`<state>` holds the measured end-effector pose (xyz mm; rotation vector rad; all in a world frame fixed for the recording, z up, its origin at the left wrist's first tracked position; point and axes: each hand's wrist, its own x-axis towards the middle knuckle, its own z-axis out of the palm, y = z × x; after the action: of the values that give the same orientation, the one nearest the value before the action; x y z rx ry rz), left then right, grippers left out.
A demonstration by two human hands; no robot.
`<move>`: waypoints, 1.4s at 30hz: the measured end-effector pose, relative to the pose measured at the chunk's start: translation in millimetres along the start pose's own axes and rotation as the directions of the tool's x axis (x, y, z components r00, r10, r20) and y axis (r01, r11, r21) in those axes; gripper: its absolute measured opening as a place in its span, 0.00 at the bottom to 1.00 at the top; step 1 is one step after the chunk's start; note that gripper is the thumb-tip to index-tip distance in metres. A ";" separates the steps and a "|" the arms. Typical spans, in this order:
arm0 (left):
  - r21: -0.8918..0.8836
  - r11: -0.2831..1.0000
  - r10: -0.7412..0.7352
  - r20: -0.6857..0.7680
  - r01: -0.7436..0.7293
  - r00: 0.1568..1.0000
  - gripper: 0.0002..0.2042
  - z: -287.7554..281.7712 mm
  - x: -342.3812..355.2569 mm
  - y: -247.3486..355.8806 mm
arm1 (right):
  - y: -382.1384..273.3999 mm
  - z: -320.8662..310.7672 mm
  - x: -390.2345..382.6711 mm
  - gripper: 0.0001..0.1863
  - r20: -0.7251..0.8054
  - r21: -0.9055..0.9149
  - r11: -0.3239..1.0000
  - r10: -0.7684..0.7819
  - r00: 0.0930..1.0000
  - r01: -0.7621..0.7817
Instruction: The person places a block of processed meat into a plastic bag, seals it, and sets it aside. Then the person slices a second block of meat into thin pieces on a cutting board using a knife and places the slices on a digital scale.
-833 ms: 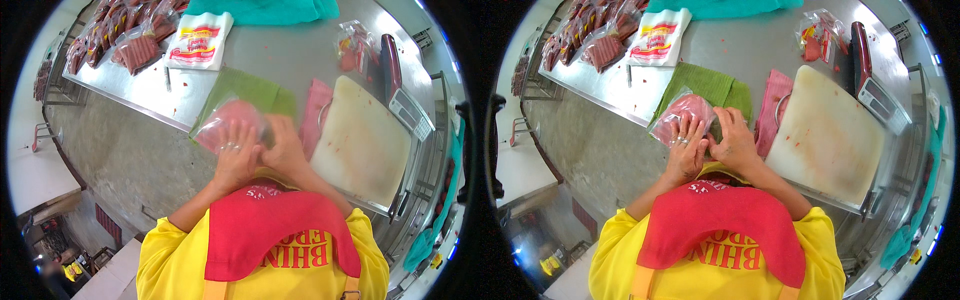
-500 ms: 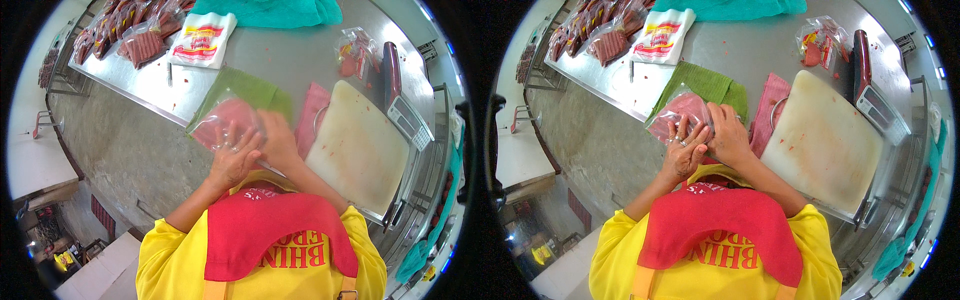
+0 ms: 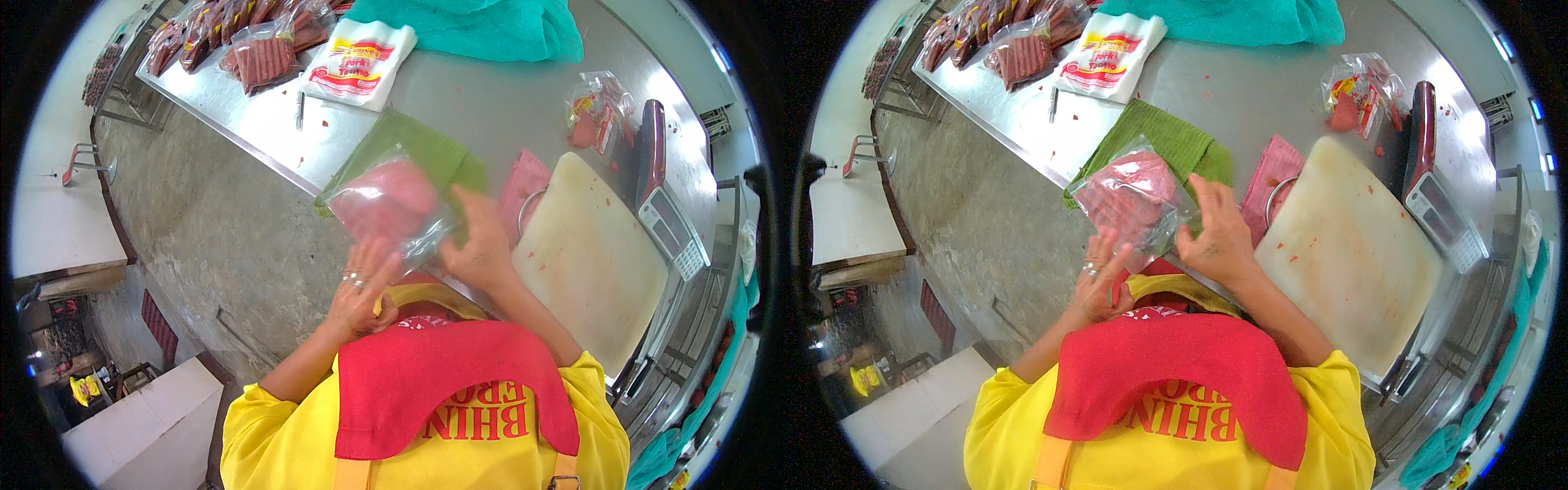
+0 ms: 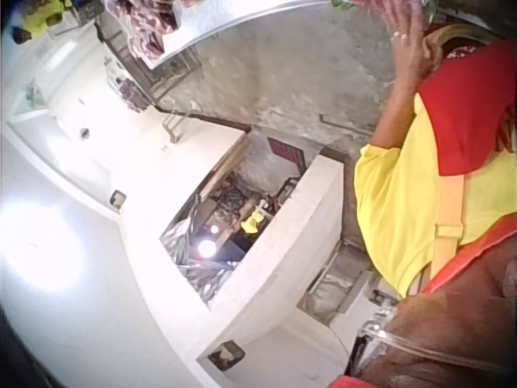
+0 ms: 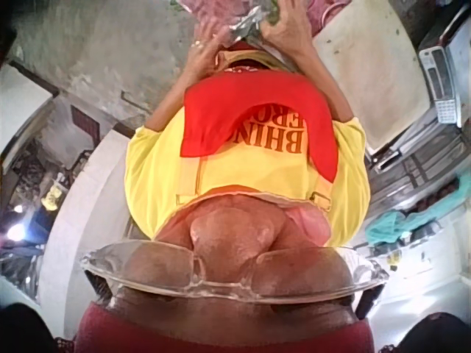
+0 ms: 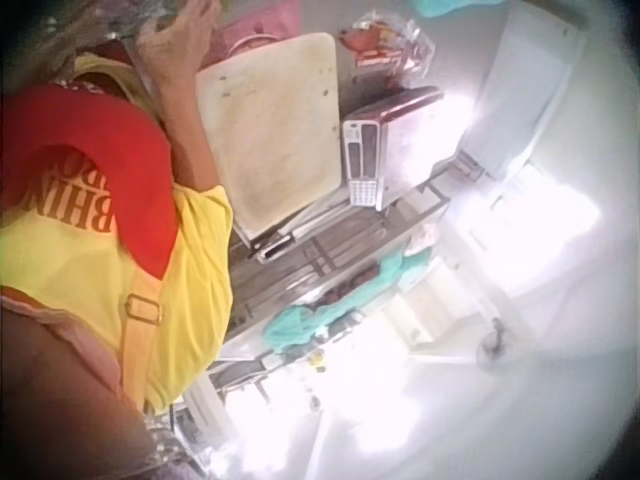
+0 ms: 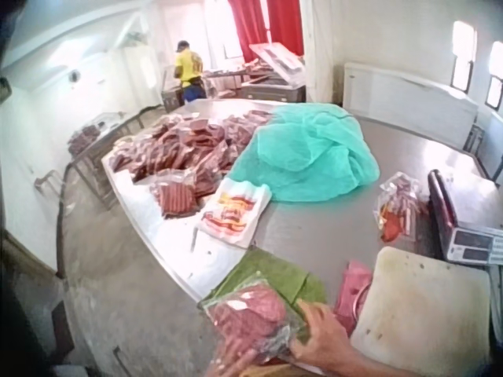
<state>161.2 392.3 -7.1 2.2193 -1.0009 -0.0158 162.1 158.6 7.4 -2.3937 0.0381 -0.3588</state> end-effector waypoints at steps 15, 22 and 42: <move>-0.226 0.971 0.024 -0.223 -0.076 0.974 0.19 -38.8 85.2 -30.4 | -5.8 -51.5 75.7 0.06 0.119 0.078 0.973 -0.223 0.967 0.215; -0.588 0.759 -0.488 -0.228 0.280 0.843 0.12 -70.7 134.5 -24.3 | -7.5 -3.9 105.9 0.20 0.439 0.880 0.225 -0.052 0.897 -0.418; -0.404 0.914 -0.043 -0.203 -0.043 0.978 0.14 -315.3 314.3 -408.5 | -146.4 187.8 452.6 0.14 -0.262 0.560 0.735 -0.281 0.923 0.383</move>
<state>737.2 558.0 69.5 1.7966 -0.7979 0.0078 636.9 333.7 81.2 -1.7151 -0.3894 -0.6282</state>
